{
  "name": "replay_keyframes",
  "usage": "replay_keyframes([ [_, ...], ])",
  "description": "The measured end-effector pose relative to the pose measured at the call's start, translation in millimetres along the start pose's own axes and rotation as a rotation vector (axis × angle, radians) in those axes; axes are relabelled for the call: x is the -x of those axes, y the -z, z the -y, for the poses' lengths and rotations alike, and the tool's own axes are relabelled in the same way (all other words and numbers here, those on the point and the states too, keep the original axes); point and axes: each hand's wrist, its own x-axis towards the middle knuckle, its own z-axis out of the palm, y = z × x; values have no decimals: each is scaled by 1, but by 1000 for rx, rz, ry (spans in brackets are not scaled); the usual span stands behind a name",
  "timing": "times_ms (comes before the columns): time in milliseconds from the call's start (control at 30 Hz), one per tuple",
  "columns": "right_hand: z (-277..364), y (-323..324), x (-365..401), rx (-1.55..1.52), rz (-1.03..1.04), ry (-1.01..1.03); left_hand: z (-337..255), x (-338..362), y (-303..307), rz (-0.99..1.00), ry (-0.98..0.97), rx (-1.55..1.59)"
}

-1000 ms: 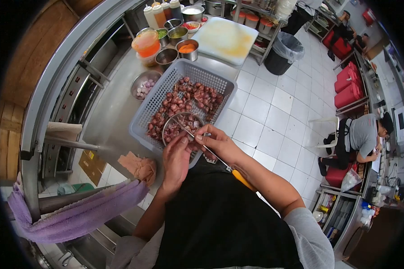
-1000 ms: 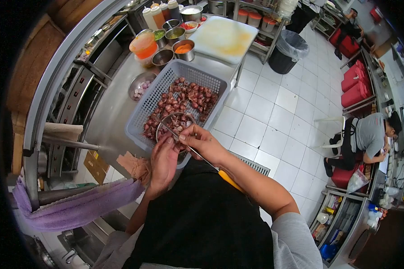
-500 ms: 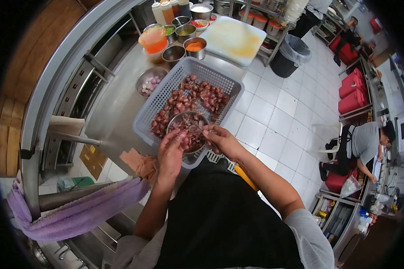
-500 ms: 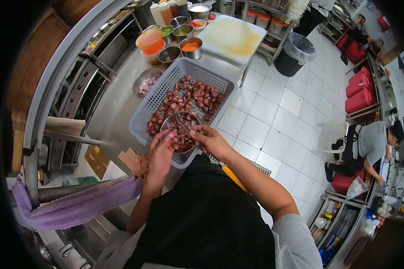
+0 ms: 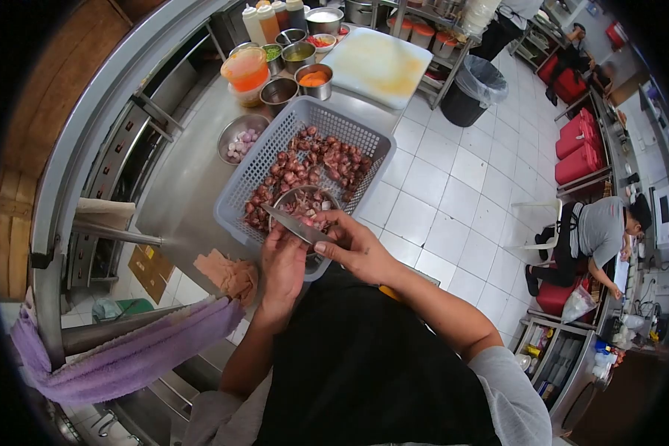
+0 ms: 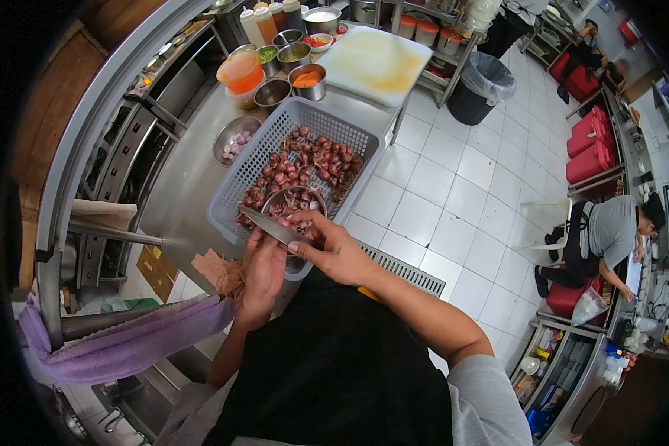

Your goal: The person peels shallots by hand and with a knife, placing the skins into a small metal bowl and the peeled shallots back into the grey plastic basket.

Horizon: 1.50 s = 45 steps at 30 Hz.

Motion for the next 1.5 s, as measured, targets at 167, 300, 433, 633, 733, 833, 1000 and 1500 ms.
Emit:
replay_keyframes([
  [167,4,-3,3,139,-60,65,-1,5,-9,6,-37,-52],
  [300,-1,-2,-1,74,-71,59,5,9,-8,14,-95,-60],
  [433,5,1,-3,-126,-25,14,4,11,-13,43,-76,-141],
  [633,15,17,-5,-469,55,-269,5,8,-12,85,-20,-32],
  [733,9,19,-7,-585,104,-318,3,6,-17,82,-6,29],
  [833,11,16,-7,-485,49,-308,4,7,-17,19,31,1],
  [1000,11,18,-11,-448,4,-302,-6,6,-13,-19,29,-109],
  [1500,-9,16,-11,-124,-63,-277,-15,-1,10,-40,-72,-186],
])
